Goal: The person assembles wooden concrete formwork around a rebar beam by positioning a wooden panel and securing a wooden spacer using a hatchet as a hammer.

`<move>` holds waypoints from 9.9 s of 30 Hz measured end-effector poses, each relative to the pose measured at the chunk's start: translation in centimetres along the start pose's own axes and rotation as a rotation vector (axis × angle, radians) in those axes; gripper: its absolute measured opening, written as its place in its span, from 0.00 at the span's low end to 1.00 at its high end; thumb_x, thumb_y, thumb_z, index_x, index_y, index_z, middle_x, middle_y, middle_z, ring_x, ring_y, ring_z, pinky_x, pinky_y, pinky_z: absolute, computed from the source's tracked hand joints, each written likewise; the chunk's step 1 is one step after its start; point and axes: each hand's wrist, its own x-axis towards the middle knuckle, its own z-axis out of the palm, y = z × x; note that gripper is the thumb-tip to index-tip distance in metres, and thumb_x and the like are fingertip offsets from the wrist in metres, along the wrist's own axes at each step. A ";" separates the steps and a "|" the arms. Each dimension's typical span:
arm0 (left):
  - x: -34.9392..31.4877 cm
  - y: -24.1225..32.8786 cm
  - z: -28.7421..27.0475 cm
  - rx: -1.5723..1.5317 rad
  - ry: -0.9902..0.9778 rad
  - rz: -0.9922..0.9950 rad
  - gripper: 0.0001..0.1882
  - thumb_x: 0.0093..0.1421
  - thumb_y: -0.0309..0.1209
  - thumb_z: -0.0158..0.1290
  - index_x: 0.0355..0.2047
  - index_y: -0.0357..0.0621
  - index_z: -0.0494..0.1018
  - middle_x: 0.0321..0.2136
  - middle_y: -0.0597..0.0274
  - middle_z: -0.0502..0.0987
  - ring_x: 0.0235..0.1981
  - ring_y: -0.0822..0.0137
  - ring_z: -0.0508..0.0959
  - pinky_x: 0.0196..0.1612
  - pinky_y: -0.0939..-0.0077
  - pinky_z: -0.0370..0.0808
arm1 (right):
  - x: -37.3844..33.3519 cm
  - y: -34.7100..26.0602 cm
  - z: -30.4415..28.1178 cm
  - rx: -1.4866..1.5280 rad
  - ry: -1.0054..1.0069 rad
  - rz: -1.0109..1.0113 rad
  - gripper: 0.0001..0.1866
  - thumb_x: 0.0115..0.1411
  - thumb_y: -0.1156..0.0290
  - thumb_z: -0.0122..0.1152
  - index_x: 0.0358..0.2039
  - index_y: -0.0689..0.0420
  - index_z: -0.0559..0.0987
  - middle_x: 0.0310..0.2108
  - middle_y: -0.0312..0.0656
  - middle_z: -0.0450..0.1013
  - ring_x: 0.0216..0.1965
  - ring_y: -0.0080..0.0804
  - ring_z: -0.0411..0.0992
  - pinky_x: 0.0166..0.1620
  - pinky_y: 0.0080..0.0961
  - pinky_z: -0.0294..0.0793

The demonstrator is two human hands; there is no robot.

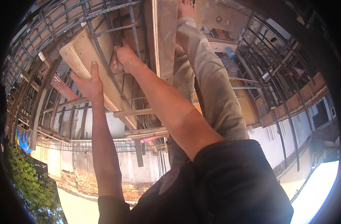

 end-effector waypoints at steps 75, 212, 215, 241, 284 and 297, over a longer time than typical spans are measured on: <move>0.7 -2.2 -0.3 0.157 0.010 0.022 0.48 0.50 0.53 0.71 0.61 0.31 0.66 0.49 0.36 0.80 0.49 0.40 0.81 0.54 0.53 0.75 | -7.4 -2.1 -0.7 -0.547 0.033 0.145 0.20 0.72 0.69 0.50 0.61 0.61 0.68 0.28 0.41 0.70 0.24 0.32 0.73 0.25 0.33 0.80; -3.2 -0.7 -1.1 0.036 0.198 -0.217 0.38 0.38 0.36 0.67 0.53 0.46 0.71 0.38 0.58 0.75 0.42 0.54 0.76 0.48 0.56 0.70 | -36.9 -7.8 -13.3 -1.344 0.247 0.031 0.15 0.63 0.74 0.63 0.44 0.59 0.66 0.21 0.41 0.69 0.12 0.35 0.70 0.14 0.35 0.70; -3.0 -0.6 -1.1 0.056 0.167 -0.230 0.39 0.37 0.37 0.68 0.54 0.47 0.72 0.39 0.58 0.76 0.44 0.54 0.77 0.50 0.56 0.70 | -37.6 -8.4 -11.5 -1.397 0.282 -0.011 0.14 0.61 0.75 0.64 0.41 0.61 0.67 0.20 0.41 0.70 0.12 0.34 0.71 0.15 0.33 0.70; -3.1 -0.4 -1.6 0.061 0.066 -0.279 0.45 0.36 0.41 0.72 0.57 0.47 0.69 0.43 0.58 0.75 0.47 0.54 0.75 0.54 0.55 0.69 | -30.9 -13.3 -7.7 -1.473 0.154 -0.163 0.13 0.59 0.76 0.68 0.38 0.61 0.71 0.21 0.38 0.72 0.16 0.24 0.70 0.20 0.25 0.70; -1.6 0.4 0.3 0.125 0.222 -0.190 0.44 0.35 0.38 0.69 0.57 0.48 0.70 0.40 0.57 0.77 0.43 0.52 0.78 0.49 0.55 0.73 | -3.7 -2.3 0.1 -0.148 0.114 0.154 0.10 0.73 0.65 0.51 0.45 0.58 0.71 0.32 0.45 0.72 0.23 0.27 0.69 0.19 0.19 0.69; -1.6 -1.1 -1.0 0.256 -0.060 -0.092 0.48 0.49 0.44 0.68 0.63 0.29 0.60 0.51 0.32 0.76 0.53 0.31 0.77 0.56 0.45 0.75 | -4.0 -1.9 0.6 -0.171 0.154 0.064 0.25 0.71 0.69 0.52 0.68 0.50 0.66 0.26 0.42 0.71 0.22 0.32 0.70 0.23 0.34 0.72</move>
